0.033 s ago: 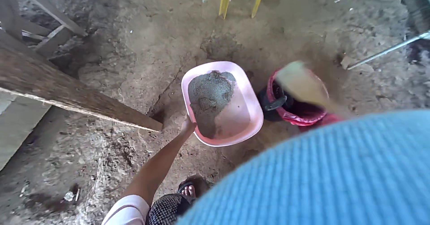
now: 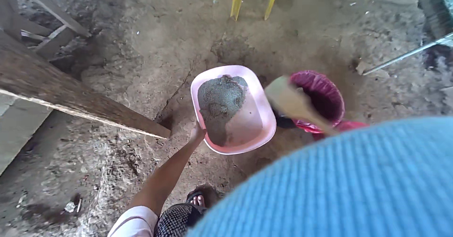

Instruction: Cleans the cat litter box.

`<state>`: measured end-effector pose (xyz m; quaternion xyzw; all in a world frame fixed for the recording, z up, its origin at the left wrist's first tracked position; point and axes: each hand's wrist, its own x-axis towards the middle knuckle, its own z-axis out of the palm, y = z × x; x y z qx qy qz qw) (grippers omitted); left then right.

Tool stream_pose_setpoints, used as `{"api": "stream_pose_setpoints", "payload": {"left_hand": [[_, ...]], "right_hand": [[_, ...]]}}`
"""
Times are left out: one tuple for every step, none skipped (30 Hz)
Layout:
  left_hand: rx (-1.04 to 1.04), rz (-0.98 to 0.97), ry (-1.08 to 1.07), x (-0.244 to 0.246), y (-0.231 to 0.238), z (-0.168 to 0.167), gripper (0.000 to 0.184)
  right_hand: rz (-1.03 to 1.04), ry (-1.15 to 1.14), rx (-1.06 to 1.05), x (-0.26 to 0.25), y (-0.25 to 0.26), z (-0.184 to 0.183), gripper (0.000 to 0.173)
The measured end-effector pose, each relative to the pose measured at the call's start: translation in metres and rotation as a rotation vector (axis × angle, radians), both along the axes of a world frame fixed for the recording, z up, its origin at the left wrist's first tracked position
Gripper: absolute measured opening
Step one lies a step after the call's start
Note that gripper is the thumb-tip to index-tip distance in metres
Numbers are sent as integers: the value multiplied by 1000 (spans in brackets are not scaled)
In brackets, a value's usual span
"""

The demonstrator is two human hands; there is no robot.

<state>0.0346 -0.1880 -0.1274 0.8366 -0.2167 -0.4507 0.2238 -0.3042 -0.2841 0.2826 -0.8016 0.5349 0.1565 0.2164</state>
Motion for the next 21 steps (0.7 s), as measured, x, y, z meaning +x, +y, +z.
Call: {"api": "stream_pose_setpoints", "payload": {"left_hand": [[1, 25, 14, -4, 0, 3, 74], [10, 44, 17, -8, -2, 8, 72], [21, 56, 14, -10, -4, 11, 70], [34, 65, 9, -11, -6, 13, 70], [38, 75, 8, -11, -7, 12, 70], [39, 78, 10, -11, -6, 10, 71], [41, 74, 11, -11, -5, 9, 71], [45, 67, 11, -10, -5, 9, 70], [45, 62, 12, -10, -4, 10, 70], [43, 58, 14, -10, -4, 12, 70], [46, 51, 22, -11, -4, 15, 72], [64, 35, 29, -11, -5, 18, 73], [86, 18, 29, -11, -6, 19, 74], [99, 10, 32, -11, -7, 20, 75], [116, -2, 37, -12, -7, 21, 76], [120, -8, 41, -11, -7, 20, 76], [108, -2, 40, -10, -8, 19, 75], [91, 13, 33, -6, -11, 18, 72], [73, 32, 23, 0, -15, 16, 69], [64, 47, 20, 4, -16, 16, 68], [66, 55, 19, 5, -18, 16, 68]], "right_hand": [[54, 51, 141, 21, 7, -22, 44], [160, 138, 227, 36, 12, -54, 47], [295, 180, 135, 38, 20, -109, 48], [392, -17, -288, 21, 31, -200, 41], [397, 63, -189, 25, 30, -238, 40], [370, 189, -27, 34, 28, -256, 45], [345, 280, 75, 41, 27, -266, 49], [332, 324, 115, 44, 29, -271, 51], [335, 340, 123, 44, 33, -271, 50], [345, 365, 152, 48, 38, -265, 49], [354, 413, 233, 59, 43, -252, 50], [373, 419, 261, 66, 47, -251, 52], [365, 388, 243, 73, 53, -260, 53], [346, 348, 202, 82, 57, -275, 54], [318, 294, 138, 94, 58, -293, 54], [292, 264, 90, 113, 54, -305, 54], [253, 233, 87, 139, 47, -310, 52], [212, 200, 98, 165, 40, -311, 51], [189, 177, 106, 187, 34, -313, 50], [172, 160, 117, 202, 31, -315, 50], [157, 132, 112, 210, 27, -317, 46]]}}
